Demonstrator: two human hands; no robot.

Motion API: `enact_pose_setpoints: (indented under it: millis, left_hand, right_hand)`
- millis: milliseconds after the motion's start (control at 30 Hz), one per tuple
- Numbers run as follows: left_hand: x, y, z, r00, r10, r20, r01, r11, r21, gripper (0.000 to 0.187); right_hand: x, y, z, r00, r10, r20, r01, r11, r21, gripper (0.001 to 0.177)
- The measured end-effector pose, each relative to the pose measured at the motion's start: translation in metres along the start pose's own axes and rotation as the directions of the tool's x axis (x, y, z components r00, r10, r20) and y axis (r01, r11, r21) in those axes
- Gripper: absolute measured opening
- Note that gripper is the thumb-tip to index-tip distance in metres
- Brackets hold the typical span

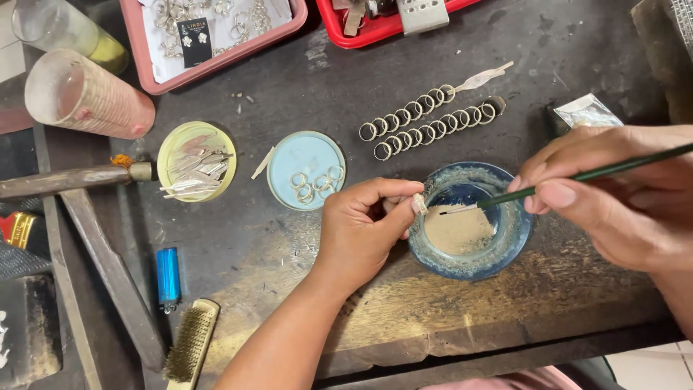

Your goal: Applying solder paste to the joints of small metal rings using a fine brush at a jewelry workbench.

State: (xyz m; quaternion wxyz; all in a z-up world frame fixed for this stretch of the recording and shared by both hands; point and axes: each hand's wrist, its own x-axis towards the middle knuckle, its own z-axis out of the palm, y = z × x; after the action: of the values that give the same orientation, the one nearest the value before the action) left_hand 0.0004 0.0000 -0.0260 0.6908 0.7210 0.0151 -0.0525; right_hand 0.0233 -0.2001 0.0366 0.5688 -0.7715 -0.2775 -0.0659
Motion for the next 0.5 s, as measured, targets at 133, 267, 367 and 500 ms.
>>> enact_pose_setpoints:
  millis: [133, 267, 367, 500]
  left_hand:
    - [0.0, -0.0005, -0.0002, 1.0, 0.007, 0.016, -0.007, 0.999, 0.037, 0.011]
    - [0.0005, -0.0005, -0.0004, 0.999, 0.039, 0.023, -0.04, 0.997, 0.067, 0.011]
    - [-0.0004, 0.0003, -0.0003, 0.997, 0.071, 0.02, -0.072, 0.995, 0.074, 0.011]
    - [-0.0024, 0.005, 0.0005, 0.972, 0.233, 0.009, -0.231, 0.954, 0.193, 0.012]
  right_hand:
    - [-0.0008, -0.0041, -0.0004, 0.992, -0.106, 0.063, 0.114, 0.984, -0.134, 0.011]
    - [-0.002, -0.0041, -0.0008, 0.99, -0.113, 0.079, 0.123, 0.981, -0.148, 0.013]
    - [-0.0019, -0.0012, -0.0018, 0.986, -0.138, 0.091, 0.15, 0.977, -0.149, 0.012]
    - [-0.0053, 0.0046, -0.0026, 0.982, -0.148, 0.113, 0.163, 0.977, -0.137, 0.011]
